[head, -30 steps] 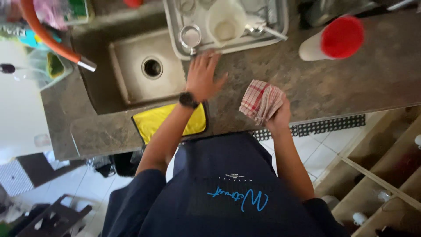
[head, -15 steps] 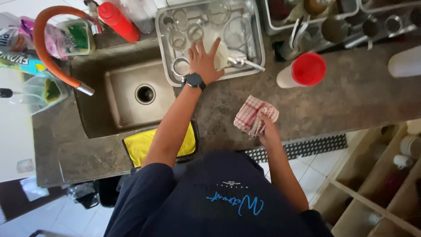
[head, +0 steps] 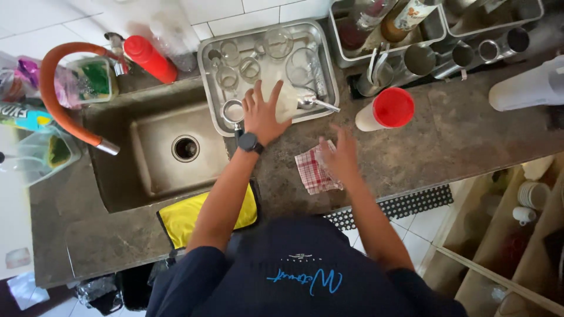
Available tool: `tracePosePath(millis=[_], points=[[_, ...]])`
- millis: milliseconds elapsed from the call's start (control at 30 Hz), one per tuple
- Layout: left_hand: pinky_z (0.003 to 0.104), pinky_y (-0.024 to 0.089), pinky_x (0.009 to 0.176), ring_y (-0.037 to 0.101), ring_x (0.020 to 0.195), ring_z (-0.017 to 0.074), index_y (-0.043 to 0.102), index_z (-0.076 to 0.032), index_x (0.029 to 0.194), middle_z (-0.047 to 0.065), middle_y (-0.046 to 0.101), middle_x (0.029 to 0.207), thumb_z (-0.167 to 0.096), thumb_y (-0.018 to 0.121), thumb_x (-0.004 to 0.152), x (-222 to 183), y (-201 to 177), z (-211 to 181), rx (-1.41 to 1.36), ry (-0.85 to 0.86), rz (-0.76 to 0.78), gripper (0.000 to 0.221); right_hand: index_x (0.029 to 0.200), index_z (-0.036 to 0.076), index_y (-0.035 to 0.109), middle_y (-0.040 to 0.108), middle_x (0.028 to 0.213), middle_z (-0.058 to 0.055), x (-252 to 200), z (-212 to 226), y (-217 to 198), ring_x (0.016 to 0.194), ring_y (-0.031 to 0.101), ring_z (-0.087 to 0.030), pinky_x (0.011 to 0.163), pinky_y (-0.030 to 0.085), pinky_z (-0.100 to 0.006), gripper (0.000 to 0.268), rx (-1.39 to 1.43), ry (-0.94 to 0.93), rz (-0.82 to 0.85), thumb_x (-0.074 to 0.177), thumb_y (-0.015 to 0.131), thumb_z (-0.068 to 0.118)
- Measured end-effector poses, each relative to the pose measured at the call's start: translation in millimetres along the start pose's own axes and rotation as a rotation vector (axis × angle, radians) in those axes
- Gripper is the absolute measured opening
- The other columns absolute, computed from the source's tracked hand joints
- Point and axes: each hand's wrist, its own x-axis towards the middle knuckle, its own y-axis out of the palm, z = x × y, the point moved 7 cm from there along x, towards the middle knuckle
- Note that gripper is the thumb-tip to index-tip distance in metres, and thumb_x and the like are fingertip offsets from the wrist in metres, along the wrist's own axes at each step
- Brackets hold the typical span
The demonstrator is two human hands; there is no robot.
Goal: Cleaning the counter and drying various coffee-making equipment including a portafilter, pitcher, and glasses.
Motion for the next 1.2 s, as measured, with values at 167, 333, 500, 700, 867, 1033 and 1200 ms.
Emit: tracePosePath(millis=[167, 333, 500, 700, 867, 1033, 1200], points=[[0.066, 0.035, 0.111, 0.037, 0.138, 0.0523, 0.026, -0.036, 0.167, 0.021, 0.031, 0.157, -0.056, 0.087, 0.07, -21.6, -22.1, 3.5, -0.245, -0.078, 0.024, 0.116, 0.137, 0.006, 0.054, 0.049, 0.111, -0.017, 63.5, 4.8, 5.2, 0.103, 0.062, -0.041, 0.075, 0.059, -0.047, 0.04, -0.652, -0.324, -0.092, 0.099, 0.063, 0.014], [0.069, 0.034, 0.111, 0.037, 0.137, 0.0526, 0.03, -0.032, 0.166, 0.021, 0.03, 0.157, -0.051, 0.086, 0.077, -44.7, -52.4, 11.4, -0.373, -0.082, -0.015, 0.107, 0.126, 0.01, 0.056, 0.047, 0.101, -0.01, 83.0, -55.1, 18.5, 0.085, 0.062, -0.036, 0.067, 0.056, -0.042, 0.026, -0.502, -0.32, -0.015, 0.105, 0.059, 0.024], [0.067, 0.035, 0.11, 0.039, 0.137, 0.0501, 0.036, -0.032, 0.163, 0.018, 0.033, 0.157, -0.056, 0.087, 0.072, -56.1, -65.5, 17.6, -0.362, -0.124, -0.042, 0.107, 0.116, 0.009, 0.059, 0.05, 0.096, -0.011, 74.1, -34.2, 13.2, 0.082, 0.064, -0.038, 0.069, 0.055, -0.045, 0.019, -0.491, -0.305, 0.031, 0.107, 0.057, 0.025], [0.07, 0.033, 0.109, 0.038, 0.137, 0.0497, 0.035, -0.029, 0.164, 0.019, 0.029, 0.159, -0.05, 0.086, 0.079, -58.9, -65.3, 15.0, -0.401, -0.116, -0.046, 0.101, 0.11, 0.002, 0.063, 0.056, 0.092, -0.014, 69.8, -20.3, -1.5, 0.086, 0.065, -0.038, 0.076, 0.054, -0.042, 0.027, -0.296, -0.138, 0.041, 0.114, 0.044, 0.021], [0.066, 0.036, 0.107, 0.039, 0.137, 0.048, 0.036, -0.03, 0.162, 0.017, 0.031, 0.157, -0.055, 0.087, 0.074, -61.9, -68.5, 13.6, -0.379, -0.115, -0.056, 0.105, 0.102, -0.003, 0.063, 0.06, 0.089, -0.024, 75.4, -45.6, -0.2, 0.091, 0.065, -0.047, 0.08, 0.052, -0.052, 0.029, -0.306, -0.116, -0.056, 0.113, 0.046, 0.018], [0.067, 0.035, 0.107, 0.039, 0.135, 0.0475, 0.036, -0.031, 0.162, 0.017, 0.031, 0.156, -0.055, 0.086, 0.077, -64.2, -76.1, 11.6, -0.397, -0.115, -0.057, 0.102, 0.112, 0.003, 0.064, 0.064, 0.098, -0.022, 74.7, -67.7, 2.1, 0.096, 0.065, -0.044, 0.086, 0.051, -0.053, 0.034, -0.177, 0.015, -0.057, 0.115, 0.038, 0.024], [0.077, 0.036, 0.103, 0.037, 0.136, 0.0515, 0.036, -0.031, 0.163, 0.017, 0.03, 0.158, -0.055, 0.088, 0.075, -66.1, -72.8, 11.6, -0.417, -0.139, -0.023, 0.105, 0.119, 0.003, 0.062, 0.064, 0.107, -0.022, 69.9, -79.8, 5.8, 0.104, 0.064, -0.044, 0.091, 0.051, -0.053, 0.035, -0.101, 0.094, -0.071, 0.116, 0.04, 0.031]])
